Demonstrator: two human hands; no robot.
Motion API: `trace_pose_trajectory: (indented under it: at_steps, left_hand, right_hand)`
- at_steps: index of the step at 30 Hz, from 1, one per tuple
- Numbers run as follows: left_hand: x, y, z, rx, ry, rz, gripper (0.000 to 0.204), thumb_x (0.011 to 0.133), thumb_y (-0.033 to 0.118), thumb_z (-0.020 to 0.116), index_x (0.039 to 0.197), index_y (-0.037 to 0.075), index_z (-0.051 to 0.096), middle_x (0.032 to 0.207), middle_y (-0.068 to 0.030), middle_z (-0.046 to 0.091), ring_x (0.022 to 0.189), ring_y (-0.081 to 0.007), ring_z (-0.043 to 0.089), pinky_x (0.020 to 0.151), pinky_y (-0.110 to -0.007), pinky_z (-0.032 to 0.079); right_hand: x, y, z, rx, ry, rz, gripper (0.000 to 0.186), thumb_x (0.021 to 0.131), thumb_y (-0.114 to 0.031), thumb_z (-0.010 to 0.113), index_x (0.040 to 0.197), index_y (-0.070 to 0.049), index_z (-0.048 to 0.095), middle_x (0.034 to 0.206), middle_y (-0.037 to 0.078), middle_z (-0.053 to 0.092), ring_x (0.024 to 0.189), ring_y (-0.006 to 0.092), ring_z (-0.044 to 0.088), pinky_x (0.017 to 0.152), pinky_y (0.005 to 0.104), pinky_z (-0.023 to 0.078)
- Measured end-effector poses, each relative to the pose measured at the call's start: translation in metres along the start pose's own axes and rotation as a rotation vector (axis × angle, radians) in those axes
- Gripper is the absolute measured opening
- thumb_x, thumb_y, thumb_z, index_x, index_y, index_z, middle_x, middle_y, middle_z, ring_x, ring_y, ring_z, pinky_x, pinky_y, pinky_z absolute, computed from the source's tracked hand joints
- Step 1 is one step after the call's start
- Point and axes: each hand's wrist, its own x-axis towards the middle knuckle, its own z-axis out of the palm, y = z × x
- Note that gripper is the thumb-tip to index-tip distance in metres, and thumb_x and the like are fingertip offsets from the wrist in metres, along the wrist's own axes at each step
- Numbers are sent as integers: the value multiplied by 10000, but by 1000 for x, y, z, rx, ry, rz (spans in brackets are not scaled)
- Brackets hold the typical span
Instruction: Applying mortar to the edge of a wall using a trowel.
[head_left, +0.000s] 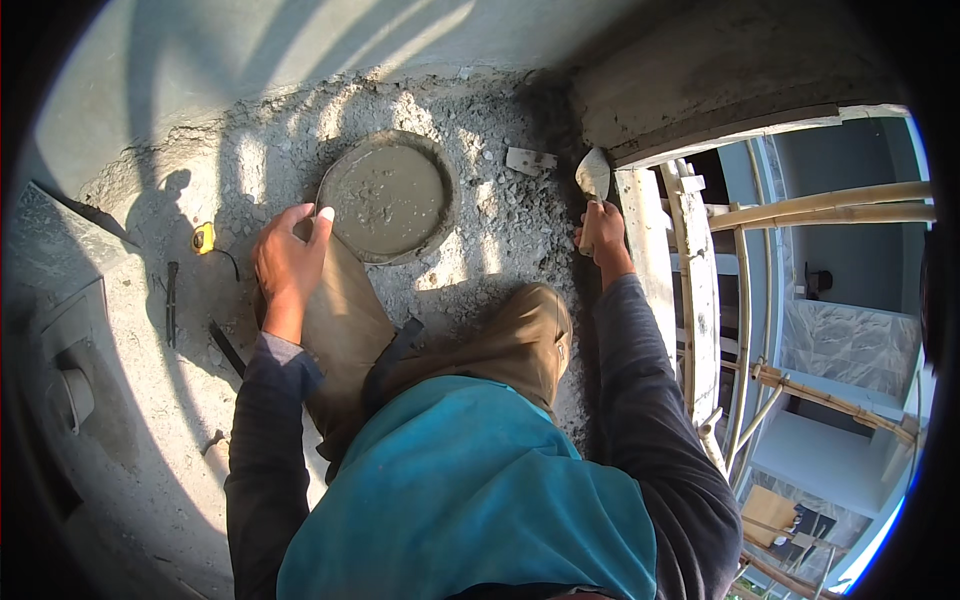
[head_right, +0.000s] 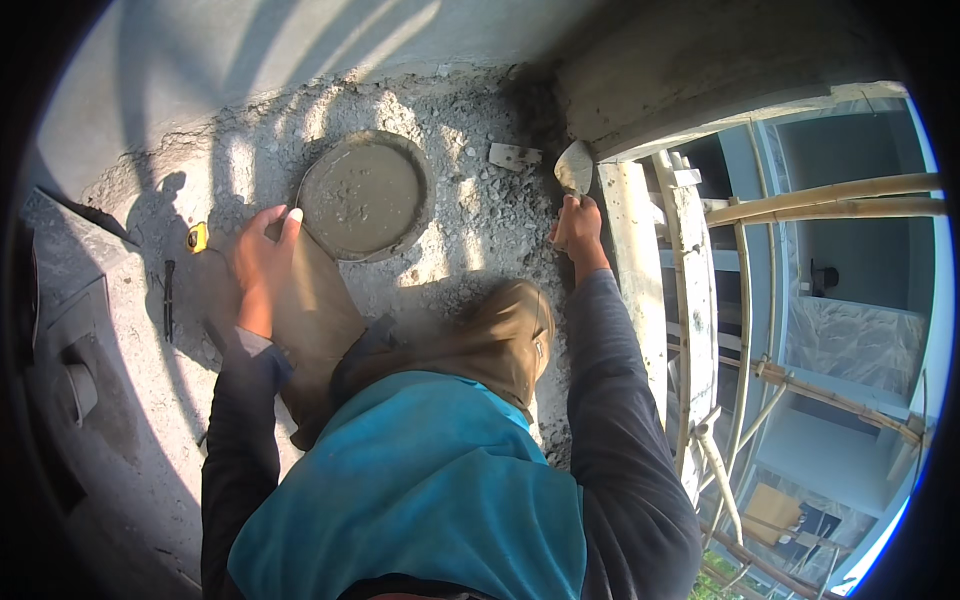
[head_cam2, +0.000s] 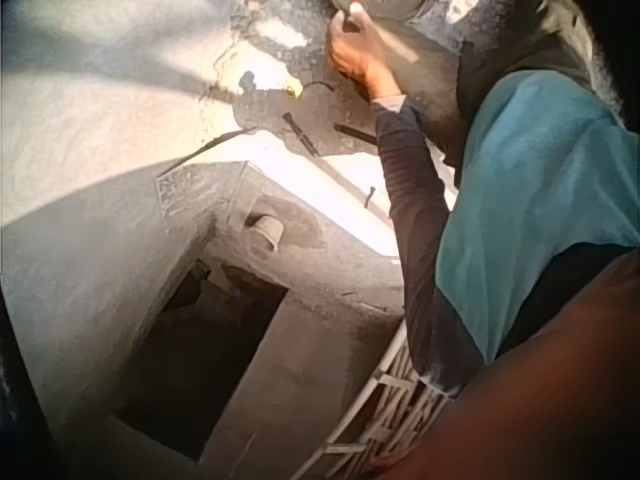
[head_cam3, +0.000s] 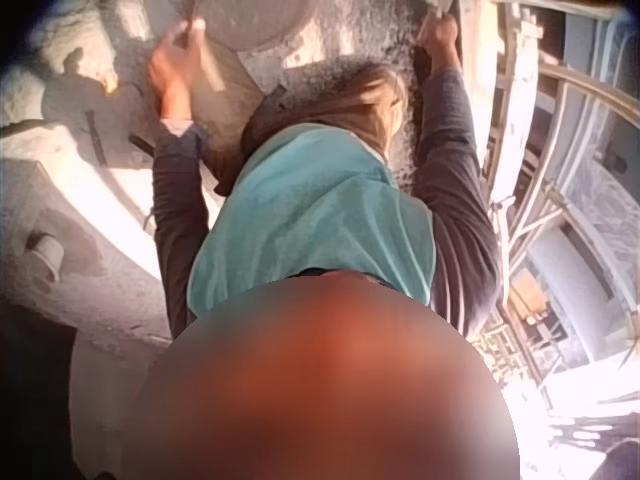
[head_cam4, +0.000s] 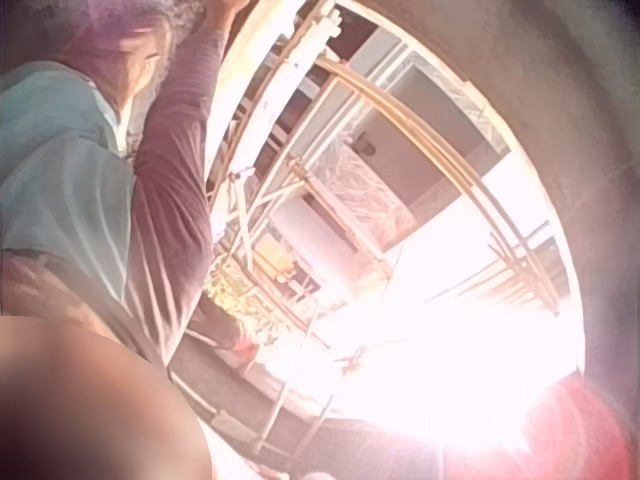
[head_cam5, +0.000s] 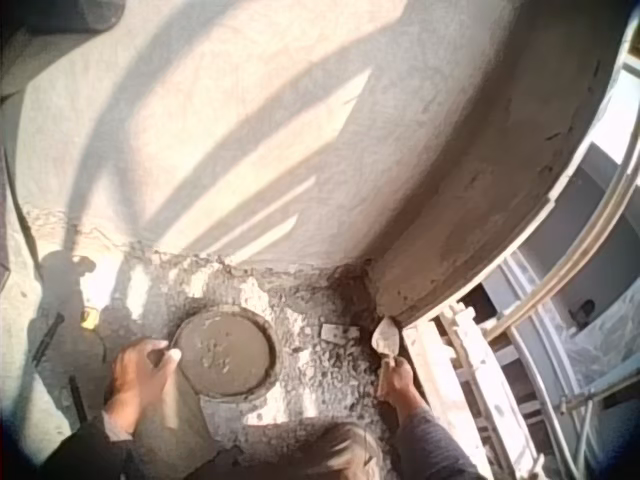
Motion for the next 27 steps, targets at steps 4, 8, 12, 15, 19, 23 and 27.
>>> trace_pose_trajectory:
  at_steps: [4, 8, 12, 15, 19, 23, 27]
  left_hand:
    - [0, -2, 1, 14, 2, 9, 455, 842, 473, 705, 1068, 79, 727, 1103, -149, 706, 1065, -341, 643, 922, -423, 493]
    - [0, 0, 0, 14, -4, 7, 454, 843, 470, 706, 1068, 76, 727, 1102, -150, 706, 1053, -346, 648, 913, -424, 498]
    - [-1, 0, -2, -9, -5, 16, 457, 846, 471, 702, 1070, 73, 725, 1106, -152, 705, 1045, -350, 651, 908, -424, 502]
    - [0, -1, -1, -10, -4, 14, 463, 848, 476, 699, 1072, 72, 724, 1108, -154, 704, 1048, -351, 651, 910, -424, 501]
    - [0, -2, 0, -13, -8, 16, 472, 848, 482, 696, 1077, 70, 721, 1104, -155, 705, 1053, -351, 648, 914, -426, 499]
    - [1, -2, -1, -4, -2, 17, 474, 847, 482, 696, 1078, 69, 720, 1102, -154, 705, 1054, -349, 647, 915, -428, 498]
    - [1, -2, 0, -10, 3, 25, 467, 848, 481, 693, 1071, 72, 722, 1101, -150, 706, 1053, -344, 649, 912, -428, 498]
  right_hand:
    - [-2, 0, -1, 71, -27, 9, 325, 961, -255, 516, 1167, -3, 507, 862, 92, 555, 539, 188, 572, 446, 344, 520]
    - [1, -2, -3, 64, -23, 10, 335, 959, -264, 523, 1174, -7, 511, 872, 93, 558, 539, 185, 570, 446, 342, 519]
    - [-1, -6, 1, 101, -2, 30, 321, 955, -266, 526, 1153, -13, 514, 879, 100, 559, 535, 192, 559, 444, 348, 516]
    - [-11, -12, 8, 145, 21, 75, 289, 957, -265, 518, 1113, -22, 515, 867, 101, 555, 547, 197, 557, 444, 353, 513]
    - [-24, -6, 12, 142, -41, 90, 242, 968, -265, 494, 1044, -36, 510, 831, 93, 541, 565, 194, 559, 444, 351, 509]
    - [-36, 9, 10, 73, -122, 68, 237, 987, -272, 479, 1018, -39, 505, 808, 75, 534, 539, 182, 552, 443, 342, 512]
    - [-40, 15, 11, 42, -140, 96, 255, 990, -265, 490, 1064, -22, 515, 806, 72, 536, 536, 173, 555, 441, 344, 515]
